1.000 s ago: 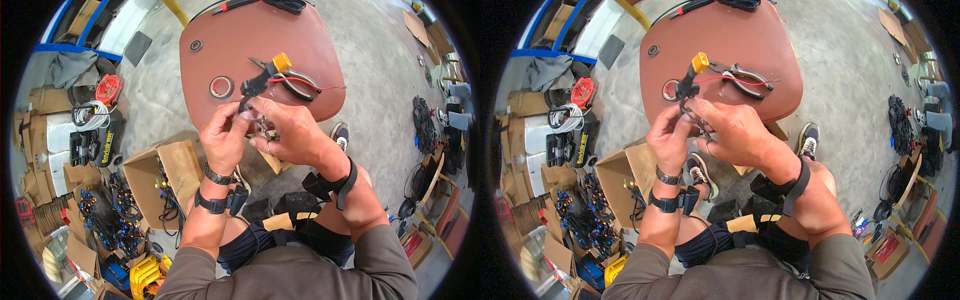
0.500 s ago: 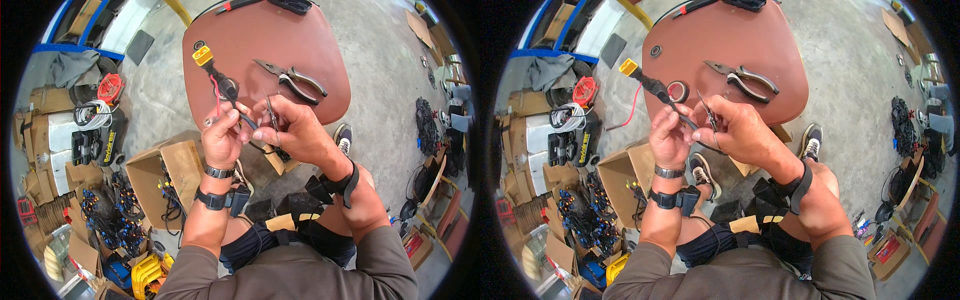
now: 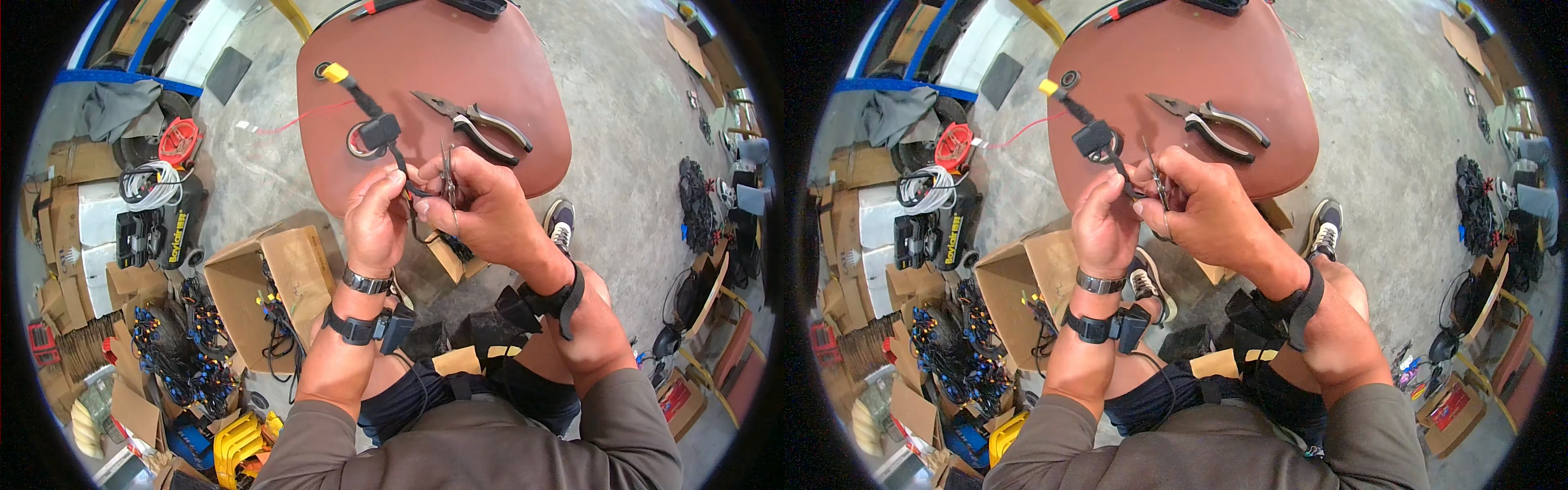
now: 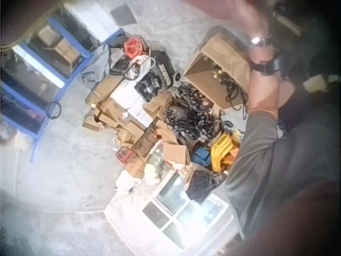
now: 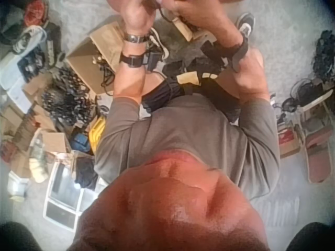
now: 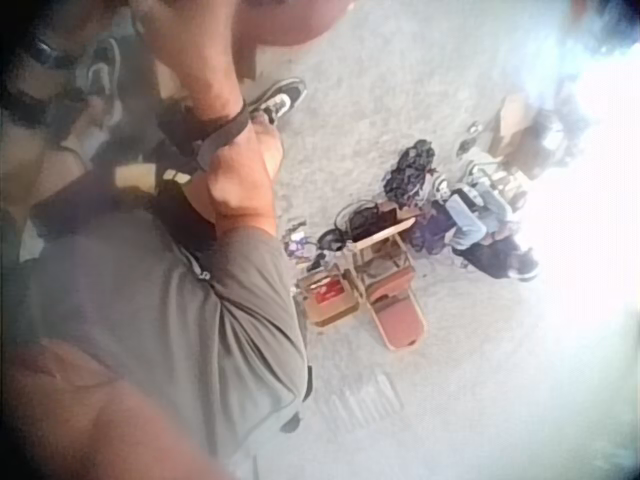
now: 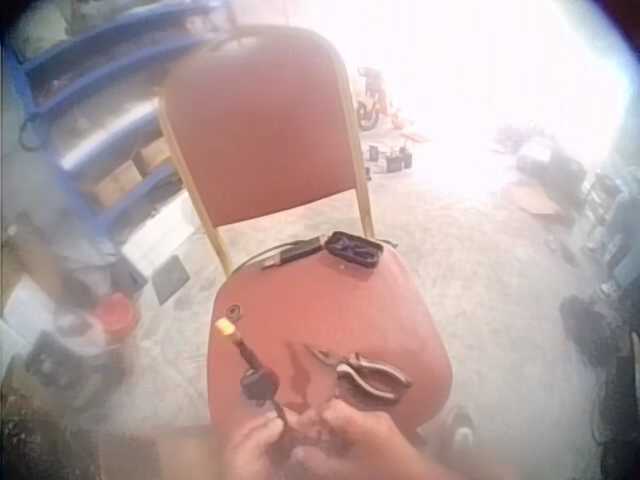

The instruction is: Repairing a wiring harness by cutting and taping wires.

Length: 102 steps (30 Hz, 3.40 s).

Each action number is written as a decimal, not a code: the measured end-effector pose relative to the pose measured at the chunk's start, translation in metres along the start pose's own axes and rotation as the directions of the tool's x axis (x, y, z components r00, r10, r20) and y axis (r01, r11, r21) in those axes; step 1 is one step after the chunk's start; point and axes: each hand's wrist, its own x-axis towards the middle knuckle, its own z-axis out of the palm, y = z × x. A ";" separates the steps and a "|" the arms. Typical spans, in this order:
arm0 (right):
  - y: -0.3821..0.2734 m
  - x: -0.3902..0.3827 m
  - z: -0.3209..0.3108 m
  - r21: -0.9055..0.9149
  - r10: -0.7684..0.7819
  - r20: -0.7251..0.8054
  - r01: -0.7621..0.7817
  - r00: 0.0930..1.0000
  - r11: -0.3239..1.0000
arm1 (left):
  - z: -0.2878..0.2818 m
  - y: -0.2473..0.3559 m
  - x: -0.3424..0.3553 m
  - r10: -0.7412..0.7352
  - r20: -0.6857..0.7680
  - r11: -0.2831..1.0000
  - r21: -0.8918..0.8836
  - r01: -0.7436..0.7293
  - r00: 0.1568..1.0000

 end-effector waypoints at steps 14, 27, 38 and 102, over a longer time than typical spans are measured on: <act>-0.004 -0.002 -0.007 -0.299 0.073 0.100 -0.040 0.992 0.953 | -0.003 0.002 -0.005 -0.017 0.019 0.996 -0.086 0.019 1.000; -0.004 -0.005 -0.009 -0.746 -0.166 0.147 0.220 0.975 0.629 | 0.003 -0.002 -0.008 0.035 -0.013 0.988 -0.151 -0.037 0.999; -0.001 -0.002 -0.017 -0.843 -0.321 0.113 0.262 0.940 0.471 | 0.020 -0.014 -0.007 0.085 -0.035 0.990 -0.114 -0.088 0.996; 0.002 -0.004 -0.046 -0.770 -0.263 0.037 0.195 0.964 0.608 | 0.019 -0.021 -0.005 -0.121 0.247 0.961 0.273 0.050 0.962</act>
